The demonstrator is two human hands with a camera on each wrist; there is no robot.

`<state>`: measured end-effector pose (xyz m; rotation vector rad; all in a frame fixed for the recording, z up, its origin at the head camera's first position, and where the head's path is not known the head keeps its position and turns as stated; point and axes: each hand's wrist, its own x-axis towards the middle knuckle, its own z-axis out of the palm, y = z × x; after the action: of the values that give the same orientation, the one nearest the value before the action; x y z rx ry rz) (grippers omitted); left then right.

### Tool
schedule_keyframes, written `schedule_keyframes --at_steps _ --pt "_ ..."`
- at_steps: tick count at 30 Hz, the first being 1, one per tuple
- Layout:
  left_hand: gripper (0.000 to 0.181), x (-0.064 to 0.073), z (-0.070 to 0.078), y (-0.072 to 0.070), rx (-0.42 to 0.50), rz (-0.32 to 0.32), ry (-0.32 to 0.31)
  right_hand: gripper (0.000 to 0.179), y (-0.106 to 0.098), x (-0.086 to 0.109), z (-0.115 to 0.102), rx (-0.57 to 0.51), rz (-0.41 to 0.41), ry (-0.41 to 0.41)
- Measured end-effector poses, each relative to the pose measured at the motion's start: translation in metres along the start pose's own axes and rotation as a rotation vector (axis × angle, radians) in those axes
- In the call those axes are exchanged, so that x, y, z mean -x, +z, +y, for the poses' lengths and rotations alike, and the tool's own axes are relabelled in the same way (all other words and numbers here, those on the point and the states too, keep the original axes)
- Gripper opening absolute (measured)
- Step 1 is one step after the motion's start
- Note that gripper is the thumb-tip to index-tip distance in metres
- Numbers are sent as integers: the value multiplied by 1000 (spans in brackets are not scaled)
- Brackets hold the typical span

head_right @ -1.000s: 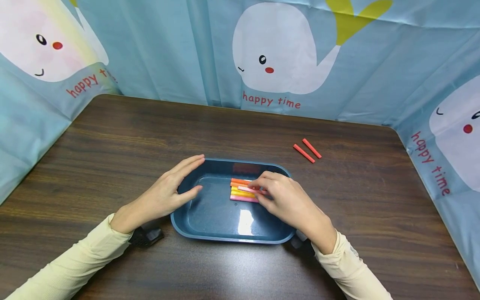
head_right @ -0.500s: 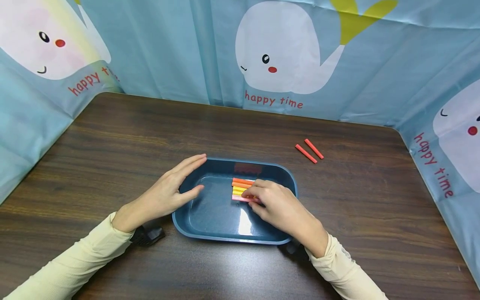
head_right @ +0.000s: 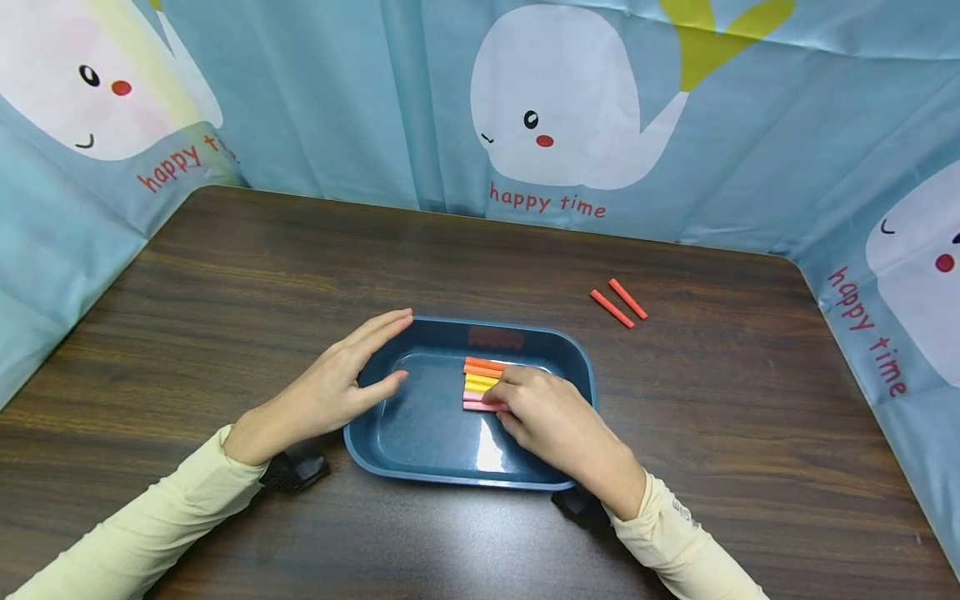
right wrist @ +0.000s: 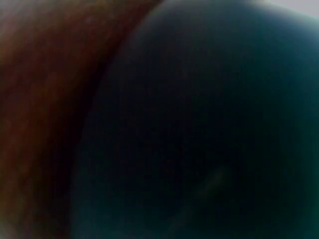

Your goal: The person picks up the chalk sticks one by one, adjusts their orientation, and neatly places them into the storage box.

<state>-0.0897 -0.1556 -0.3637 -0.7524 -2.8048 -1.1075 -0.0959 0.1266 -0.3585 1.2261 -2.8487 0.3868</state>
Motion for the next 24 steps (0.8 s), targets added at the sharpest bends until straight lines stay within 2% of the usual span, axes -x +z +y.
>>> schedule_keyframes --at_steps 11,24 --pt "67 0 0 2 -1 -4 -11 19 1 1 -1 14 11 -2" --pt "67 -1 -1 2 7 -5 -22 20 -1 0 -2 19 -17 11"
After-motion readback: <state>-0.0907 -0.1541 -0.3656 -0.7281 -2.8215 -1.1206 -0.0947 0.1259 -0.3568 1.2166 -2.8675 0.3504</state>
